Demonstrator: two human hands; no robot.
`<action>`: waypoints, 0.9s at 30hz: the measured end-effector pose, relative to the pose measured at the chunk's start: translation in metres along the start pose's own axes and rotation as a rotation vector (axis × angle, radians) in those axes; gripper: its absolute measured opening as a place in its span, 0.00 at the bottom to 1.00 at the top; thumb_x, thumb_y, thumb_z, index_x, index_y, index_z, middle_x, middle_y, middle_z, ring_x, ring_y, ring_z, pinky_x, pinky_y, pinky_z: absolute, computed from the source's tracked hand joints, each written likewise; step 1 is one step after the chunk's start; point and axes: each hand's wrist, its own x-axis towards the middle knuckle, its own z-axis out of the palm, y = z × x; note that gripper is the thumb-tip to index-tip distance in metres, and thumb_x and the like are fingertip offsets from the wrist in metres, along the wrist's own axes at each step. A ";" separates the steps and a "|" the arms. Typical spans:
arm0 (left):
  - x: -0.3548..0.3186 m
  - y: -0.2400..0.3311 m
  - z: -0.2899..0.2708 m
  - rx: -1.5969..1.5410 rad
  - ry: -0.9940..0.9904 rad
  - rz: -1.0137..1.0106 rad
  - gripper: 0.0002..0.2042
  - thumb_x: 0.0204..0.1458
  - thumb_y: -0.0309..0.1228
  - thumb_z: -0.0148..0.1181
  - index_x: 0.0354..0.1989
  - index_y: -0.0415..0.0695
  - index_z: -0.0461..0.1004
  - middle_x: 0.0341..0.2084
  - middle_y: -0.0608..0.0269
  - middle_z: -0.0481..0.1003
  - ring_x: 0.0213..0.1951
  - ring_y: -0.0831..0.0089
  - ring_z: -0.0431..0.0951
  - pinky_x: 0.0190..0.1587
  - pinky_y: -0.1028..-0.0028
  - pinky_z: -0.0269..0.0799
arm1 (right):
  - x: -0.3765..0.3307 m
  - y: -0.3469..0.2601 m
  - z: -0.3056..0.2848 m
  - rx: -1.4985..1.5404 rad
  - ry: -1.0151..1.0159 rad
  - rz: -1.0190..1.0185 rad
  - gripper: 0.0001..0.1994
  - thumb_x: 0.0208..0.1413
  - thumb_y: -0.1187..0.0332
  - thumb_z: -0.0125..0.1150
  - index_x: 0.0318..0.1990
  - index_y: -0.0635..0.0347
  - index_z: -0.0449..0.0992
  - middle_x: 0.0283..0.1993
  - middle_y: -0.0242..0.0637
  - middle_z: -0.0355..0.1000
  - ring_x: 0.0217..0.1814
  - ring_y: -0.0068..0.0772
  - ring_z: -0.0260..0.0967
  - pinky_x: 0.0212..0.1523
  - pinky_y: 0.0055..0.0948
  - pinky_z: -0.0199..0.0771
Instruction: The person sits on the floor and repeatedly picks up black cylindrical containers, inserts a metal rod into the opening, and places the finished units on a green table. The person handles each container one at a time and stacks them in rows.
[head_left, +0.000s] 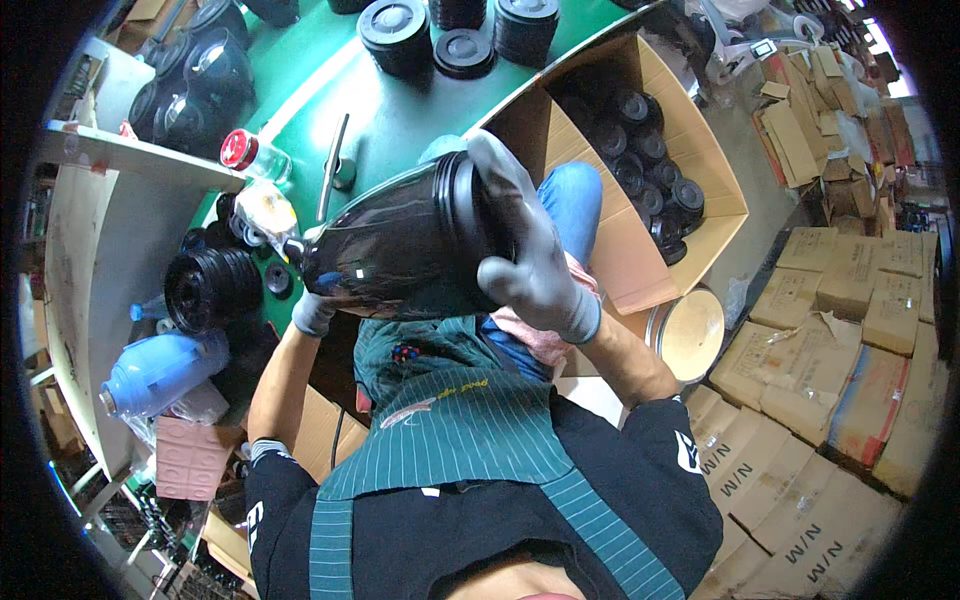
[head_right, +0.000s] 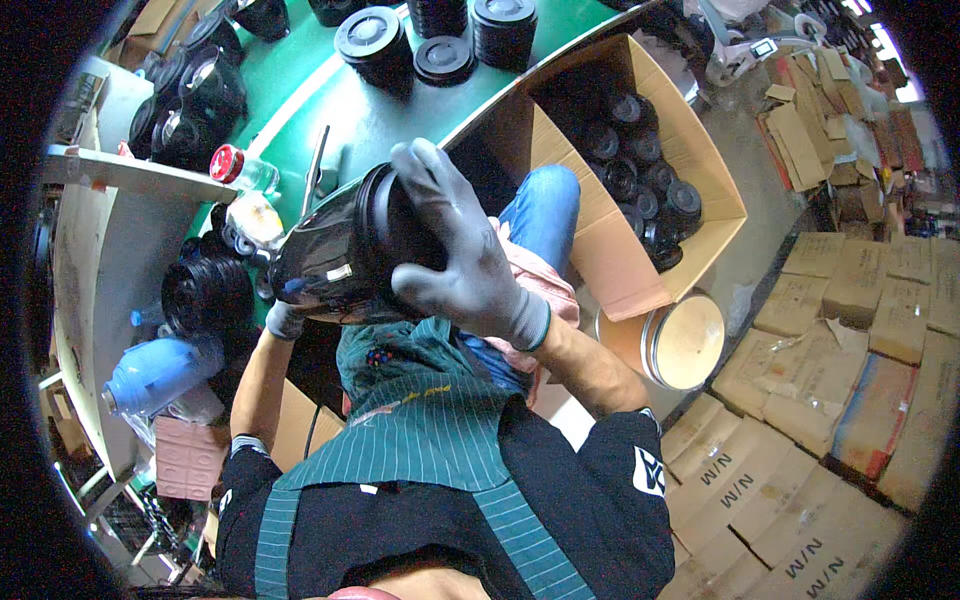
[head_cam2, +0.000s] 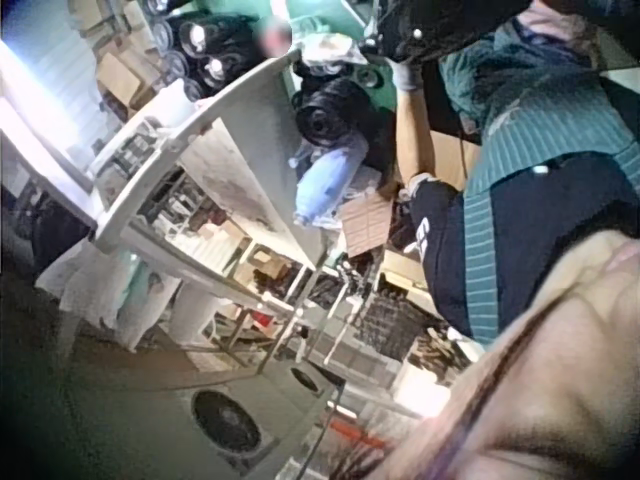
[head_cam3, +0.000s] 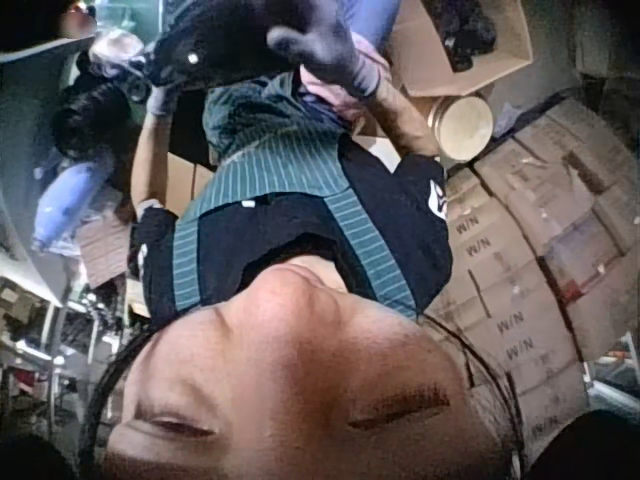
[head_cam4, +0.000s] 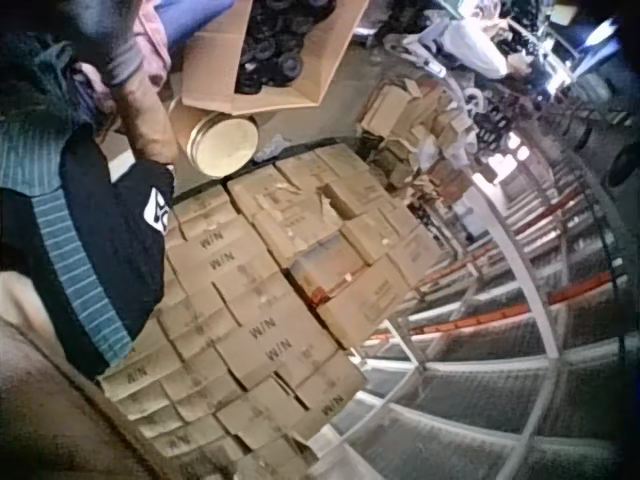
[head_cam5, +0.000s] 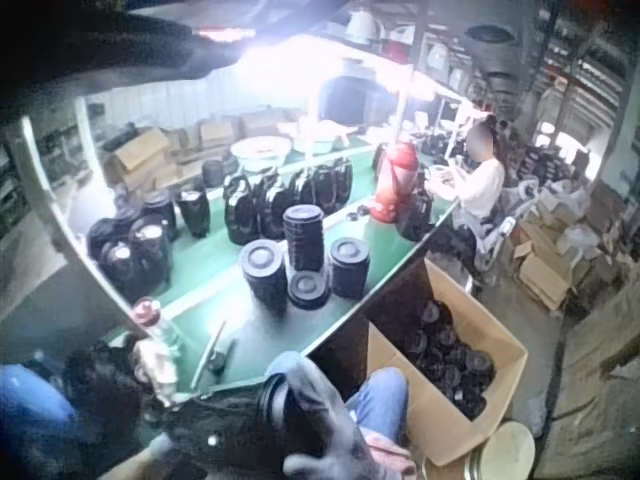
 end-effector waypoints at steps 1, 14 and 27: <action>-0.001 -0.002 0.003 0.048 -0.025 -0.012 0.38 0.57 0.32 0.75 0.76 0.45 0.65 0.73 0.55 0.68 0.73 0.60 0.68 0.78 0.55 0.60 | -0.001 0.001 0.000 -0.079 -0.055 -0.118 0.59 0.49 0.30 0.71 0.81 0.61 0.60 0.84 0.62 0.48 0.87 0.66 0.44 0.84 0.53 0.41; -0.028 0.145 0.020 1.671 0.019 0.778 0.20 0.55 0.31 0.64 0.57 0.43 0.83 0.50 0.53 0.86 0.44 0.60 0.89 0.46 0.64 0.85 | -0.030 0.050 -0.011 0.083 -0.273 0.425 0.30 0.80 0.56 0.46 0.80 0.65 0.55 0.75 0.45 0.66 0.74 0.45 0.66 0.81 0.45 0.57; -0.043 0.154 0.065 1.562 0.042 0.682 0.19 0.59 0.36 0.64 0.58 0.46 0.84 0.52 0.56 0.85 0.50 0.61 0.87 0.54 0.65 0.83 | -0.025 0.066 0.039 0.827 -0.056 0.706 0.43 0.73 0.38 0.50 0.80 0.66 0.57 0.78 0.53 0.62 0.80 0.42 0.60 0.79 0.38 0.55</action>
